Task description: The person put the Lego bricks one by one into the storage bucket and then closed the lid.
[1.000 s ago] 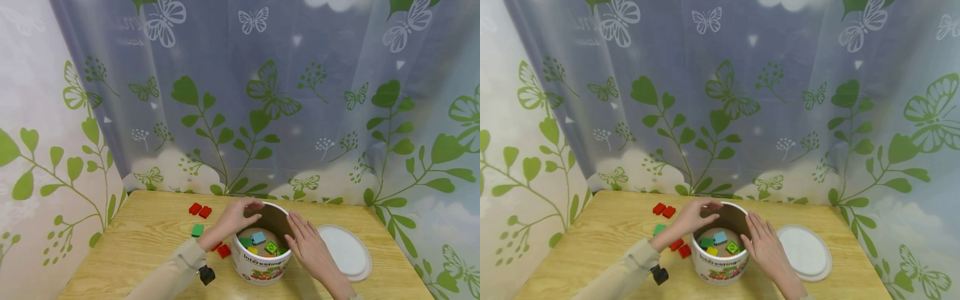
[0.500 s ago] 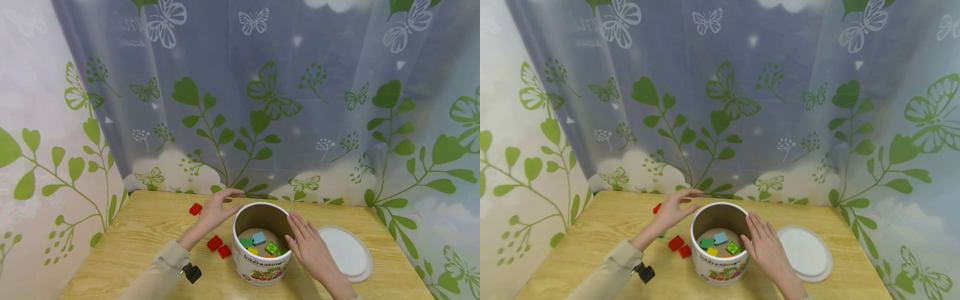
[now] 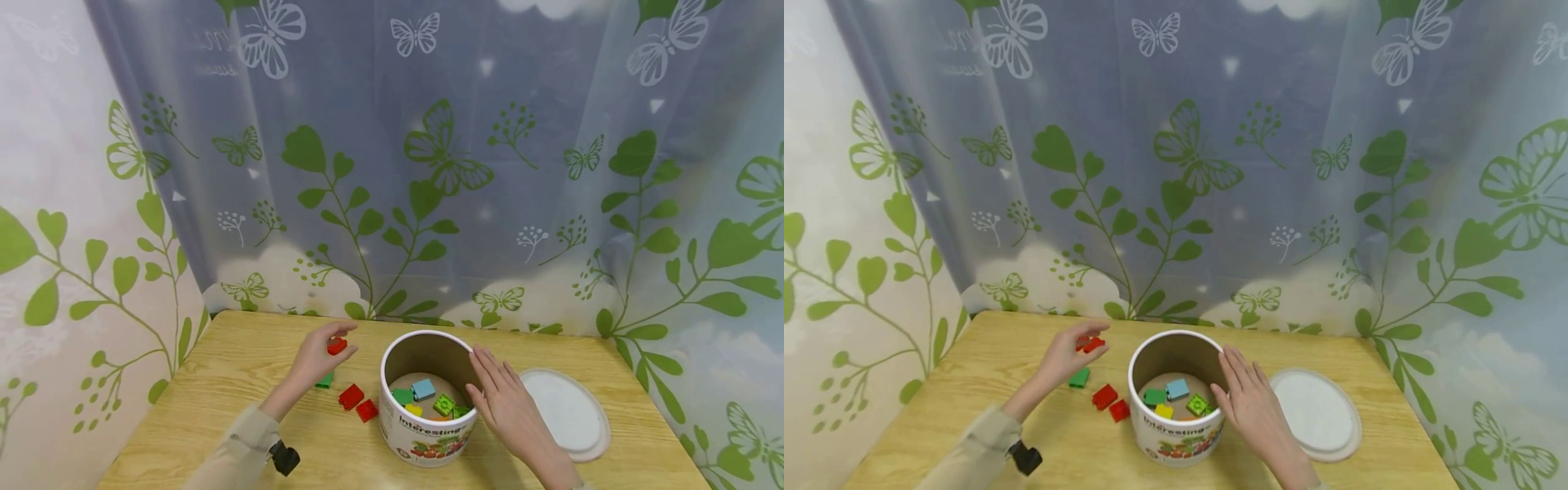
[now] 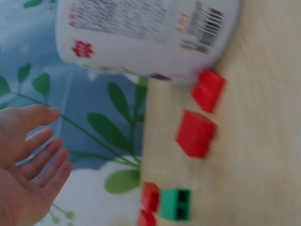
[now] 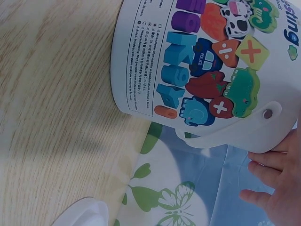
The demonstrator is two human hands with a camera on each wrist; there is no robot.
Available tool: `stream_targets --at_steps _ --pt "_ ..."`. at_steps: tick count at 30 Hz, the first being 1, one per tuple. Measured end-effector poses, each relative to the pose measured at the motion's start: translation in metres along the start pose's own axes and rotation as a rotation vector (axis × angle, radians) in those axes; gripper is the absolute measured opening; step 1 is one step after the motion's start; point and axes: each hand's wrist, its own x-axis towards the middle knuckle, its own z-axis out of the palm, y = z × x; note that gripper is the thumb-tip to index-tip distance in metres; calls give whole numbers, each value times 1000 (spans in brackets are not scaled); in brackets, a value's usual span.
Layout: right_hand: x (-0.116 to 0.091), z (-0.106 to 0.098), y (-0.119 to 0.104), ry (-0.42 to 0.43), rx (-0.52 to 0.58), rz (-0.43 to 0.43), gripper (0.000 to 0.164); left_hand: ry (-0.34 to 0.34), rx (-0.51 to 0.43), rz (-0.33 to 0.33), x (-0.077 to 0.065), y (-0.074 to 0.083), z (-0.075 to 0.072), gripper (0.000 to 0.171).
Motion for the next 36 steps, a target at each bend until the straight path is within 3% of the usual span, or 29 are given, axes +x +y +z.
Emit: stream_targets --at_steps 9,17,24,29,36 --pt "0 0 0 9 -2 -1 55 -62 18 -133 -25 -39 7 39" --pt "0 -1 -1 -5 -7 4 55 -81 98 -174 -36 -67 12 41" --pt "0 -1 -1 -9 -3 4 55 -120 138 -208 -40 -73 11 44" --pt "0 -1 -1 -5 -5 -3 55 -126 178 -190 -40 -75 12 40" --pt "0 -1 -1 -13 -2 2 55 -121 84 -206 -33 -67 7 42"
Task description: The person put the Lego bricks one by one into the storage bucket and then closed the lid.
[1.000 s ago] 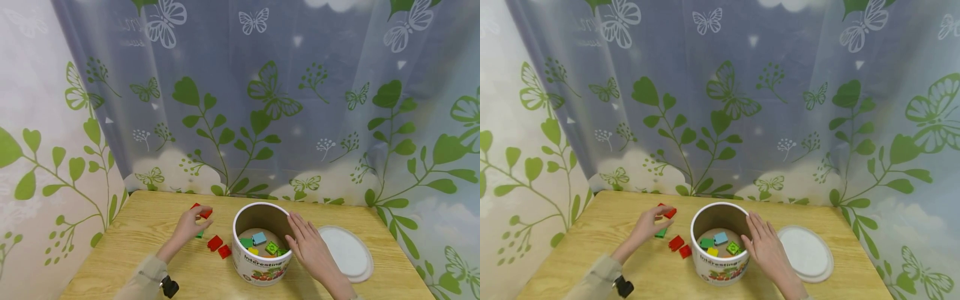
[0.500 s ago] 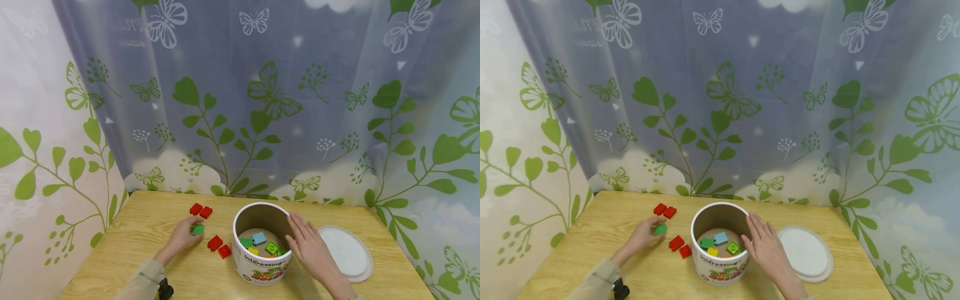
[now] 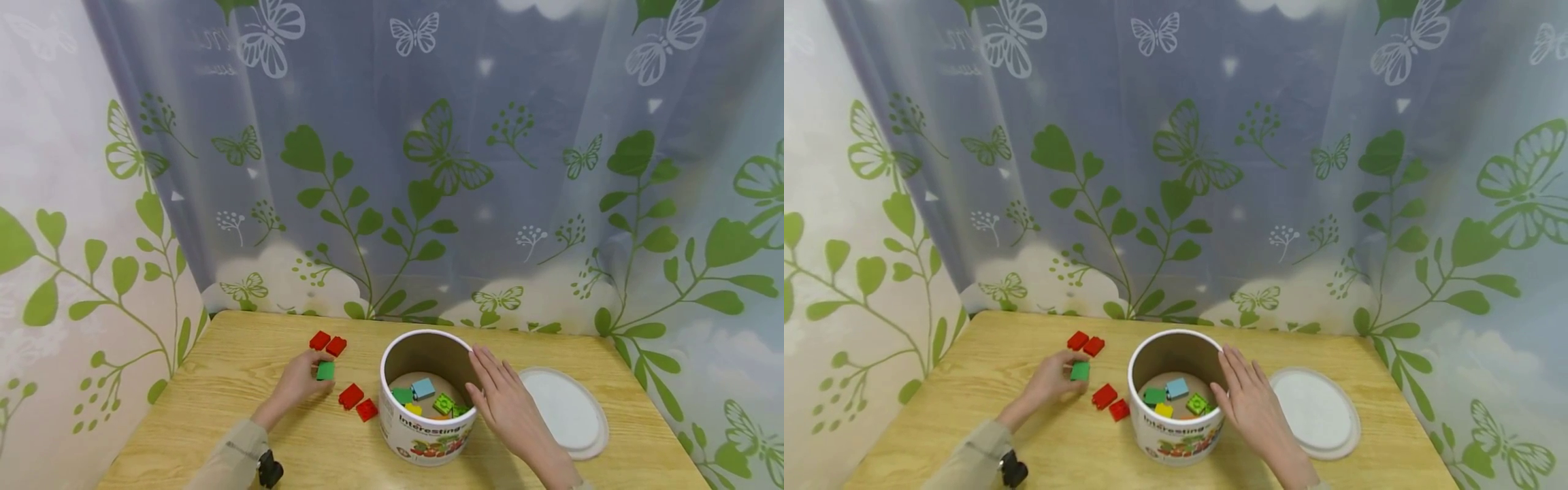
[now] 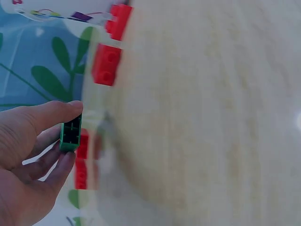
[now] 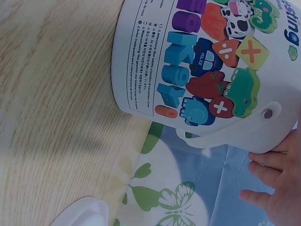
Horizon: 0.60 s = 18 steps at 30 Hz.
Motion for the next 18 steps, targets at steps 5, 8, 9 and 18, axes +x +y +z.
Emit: stream_targets --at_steps 5,8,9,18 --pt "-1 0 0 -9 1 7 55 1 -24 -20 5 14 -11 43" --pt "-1 0 0 -12 1 10 55 13 5 13 7 22 -17 42" --pt "-1 0 0 -12 0 11 55 18 18 27 8 25 -19 42" --pt "-1 0 0 -19 -4 12 55 30 80 117 11 50 -32 42"
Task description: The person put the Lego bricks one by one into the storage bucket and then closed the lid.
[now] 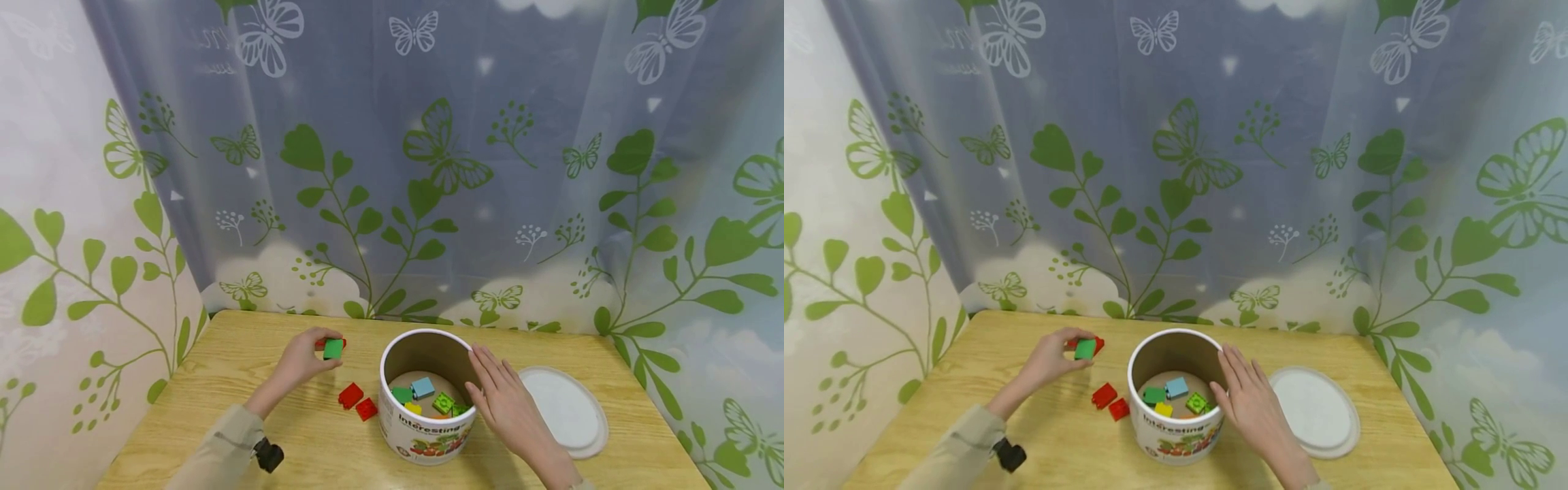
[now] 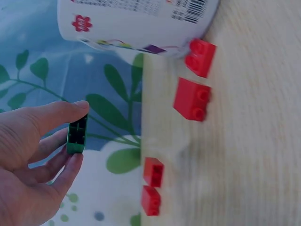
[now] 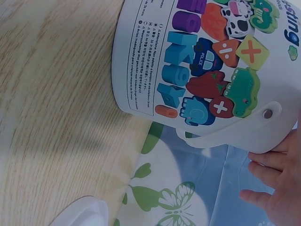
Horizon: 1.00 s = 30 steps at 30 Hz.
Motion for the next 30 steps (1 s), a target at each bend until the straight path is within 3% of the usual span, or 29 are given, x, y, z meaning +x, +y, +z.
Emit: stream_targets --at_steps 7,15,23,30 --pt "0 -1 -1 -4 4 5 55 -16 2 43 4 18 -8 42" --pt "0 -1 -1 2 3 3 55 -45 -88 84 12 42 -7 45" --pt "0 0 0 6 -3 -2 55 -52 -90 150 18 71 2 44" --pt "0 0 0 6 -5 -3 55 -109 -140 204 24 92 19 47"
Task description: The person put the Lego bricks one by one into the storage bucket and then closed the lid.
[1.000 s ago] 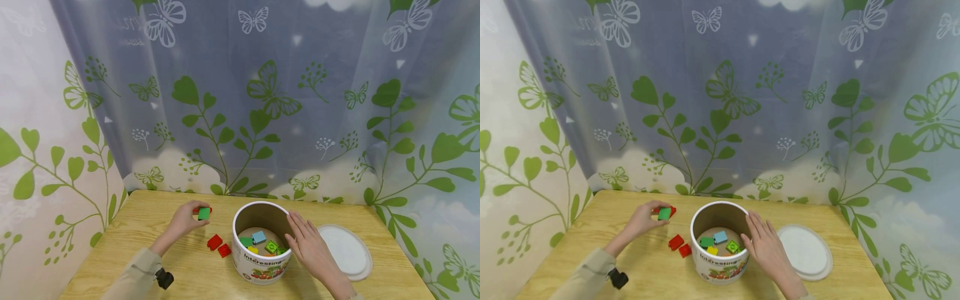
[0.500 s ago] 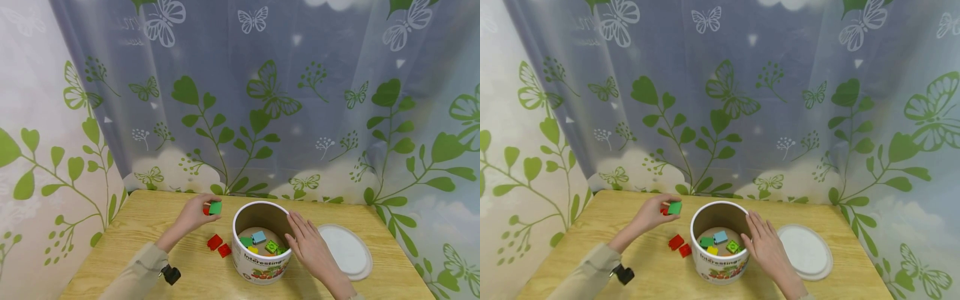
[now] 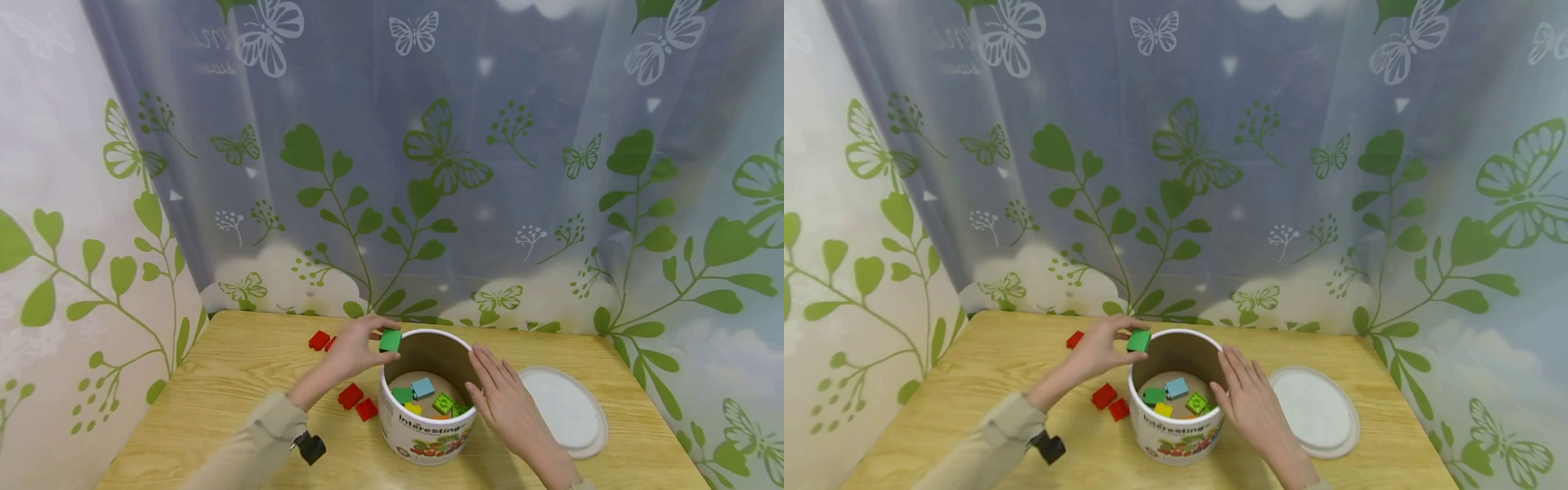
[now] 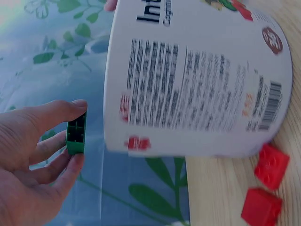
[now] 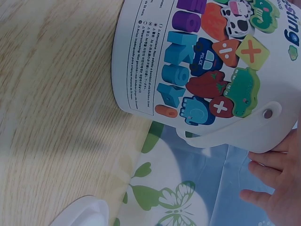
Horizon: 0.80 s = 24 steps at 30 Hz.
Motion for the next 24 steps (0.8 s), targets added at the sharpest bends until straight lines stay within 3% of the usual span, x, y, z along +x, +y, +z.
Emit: stream_targets --at_steps 5,9,16,24 --pt "0 0 -1 -2 0 4 55 -41 4 53 6 11 15 46" --pt "-1 -1 -1 -7 6 10 55 -62 64 95 11 18 27 43" --pt "0 -1 -1 -10 8 7 55 -115 93 74 13 21 46 42" --pt "0 -1 -1 -6 13 6 55 -137 124 96 11 20 56 42"
